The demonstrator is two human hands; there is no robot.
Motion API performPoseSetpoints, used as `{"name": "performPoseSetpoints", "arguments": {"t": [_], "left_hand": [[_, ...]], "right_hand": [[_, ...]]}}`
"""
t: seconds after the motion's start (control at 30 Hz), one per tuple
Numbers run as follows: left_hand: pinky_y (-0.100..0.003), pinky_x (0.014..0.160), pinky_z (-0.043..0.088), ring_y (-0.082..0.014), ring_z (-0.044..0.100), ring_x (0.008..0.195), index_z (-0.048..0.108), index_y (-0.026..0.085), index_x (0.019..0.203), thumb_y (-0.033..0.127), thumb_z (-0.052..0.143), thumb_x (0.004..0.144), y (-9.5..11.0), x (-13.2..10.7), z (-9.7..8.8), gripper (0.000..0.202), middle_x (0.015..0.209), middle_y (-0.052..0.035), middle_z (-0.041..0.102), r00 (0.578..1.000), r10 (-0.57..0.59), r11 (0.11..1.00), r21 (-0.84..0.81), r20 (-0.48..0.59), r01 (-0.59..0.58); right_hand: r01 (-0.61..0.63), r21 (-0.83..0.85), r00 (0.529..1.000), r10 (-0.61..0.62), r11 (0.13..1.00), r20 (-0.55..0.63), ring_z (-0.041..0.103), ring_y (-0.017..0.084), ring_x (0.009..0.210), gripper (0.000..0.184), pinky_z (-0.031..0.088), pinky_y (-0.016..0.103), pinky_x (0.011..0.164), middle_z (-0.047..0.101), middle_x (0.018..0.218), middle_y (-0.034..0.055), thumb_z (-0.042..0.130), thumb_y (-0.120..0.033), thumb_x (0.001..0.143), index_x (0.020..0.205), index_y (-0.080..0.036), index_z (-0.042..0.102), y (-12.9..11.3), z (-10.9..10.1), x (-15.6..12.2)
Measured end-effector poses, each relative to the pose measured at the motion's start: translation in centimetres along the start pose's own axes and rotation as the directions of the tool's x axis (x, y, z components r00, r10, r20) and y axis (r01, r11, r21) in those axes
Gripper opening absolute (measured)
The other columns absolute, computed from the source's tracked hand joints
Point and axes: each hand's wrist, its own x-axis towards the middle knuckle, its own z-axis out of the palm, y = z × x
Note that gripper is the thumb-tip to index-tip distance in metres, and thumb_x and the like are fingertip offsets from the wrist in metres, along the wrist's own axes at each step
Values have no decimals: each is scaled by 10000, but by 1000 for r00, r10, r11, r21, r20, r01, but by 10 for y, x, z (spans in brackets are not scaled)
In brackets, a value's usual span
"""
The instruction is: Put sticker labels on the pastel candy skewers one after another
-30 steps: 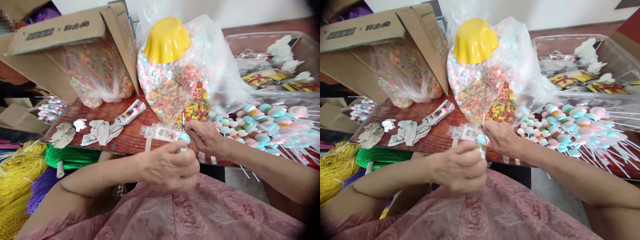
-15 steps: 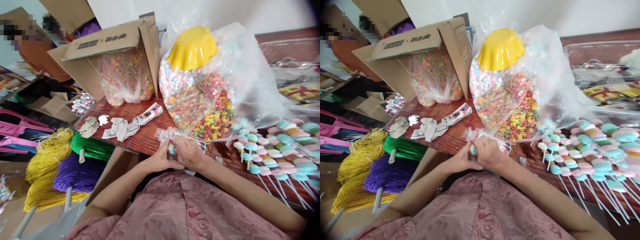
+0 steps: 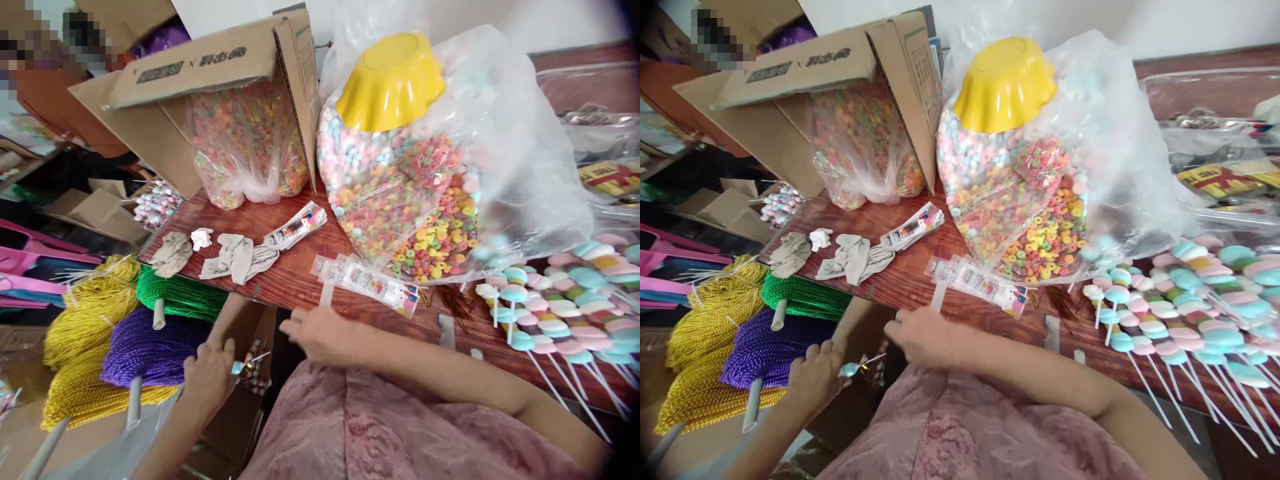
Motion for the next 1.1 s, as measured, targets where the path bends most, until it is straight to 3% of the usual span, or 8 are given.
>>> {"name": "performPoseSetpoints", "arguments": {"t": [0.07,0.17,0.27,0.37,0.63,0.73,0.87,1.1], "left_hand": [[-371,700,528,-250,643,822,670,193,1015,176,576,800,16,21,-18,235,901,-83,712,973,165,971,-147,-161,-189],[-362,876,507,-222,598,984,654,180,1064,143,456,900,73,67,-60,260,1087,-93,679,798,460,775,-262,-389,-575],[-397,806,484,-270,570,980,638,123,1023,148,491,879,143,108,-93,207,1053,-123,644,601,688,618,-106,-407,-779],[-386,769,465,-276,562,994,626,84,1066,123,504,875,188,130,-104,230,1091,-156,617,510,780,541,-18,-362,-841],[-368,693,449,-262,608,878,667,75,971,48,465,898,200,149,-87,217,935,-153,661,433,767,524,74,-473,-848],[-355,678,432,-237,592,804,665,126,895,38,478,871,198,154,-77,207,854,-112,662,392,671,520,22,-630,-854],[-342,643,396,-209,532,707,588,180,704,87,531,871,196,153,-74,200,698,-51,592,378,581,523,-26,-720,-852],[-349,692,409,-227,525,803,638,156,842,78,540,852,201,147,-83,126,836,-79,637,468,574,593,-52,-672,-803]], "right_hand": [[-121,-105,993,120,987,-9,594,138,730,208,361,253,556,705,934,41,568,-122,839,952,-222,711,37,-35,1],[-231,-143,970,216,962,-111,550,197,988,233,369,282,717,670,942,114,494,-27,865,773,-123,685,99,-68,12],[-195,-133,978,183,972,-95,542,204,973,226,379,306,761,670,821,95,591,-12,780,593,-137,602,139,-72,21],[-177,-125,978,160,976,-136,563,169,868,192,403,282,726,676,796,58,602,13,725,619,-147,606,148,-64,25],[-315,-244,925,239,917,-296,553,81,789,112,414,209,752,597,754,-59,589,-48,802,839,-129,656,105,-86,18],[-360,-294,897,241,885,-371,561,150,848,183,439,263,754,661,924,26,566,-43,782,913,-138,652,83,-99,-35],[-577,-334,804,445,746,-394,537,186,761,176,400,309,666,638,850,84,514,-30,777,839,-152,625,63,-77,-138],[-605,-456,794,448,653,-411,548,228,959,412,418,338,793,658,1102,95,540,-24,769,1102,-216,688,69,-66,-245]]}}
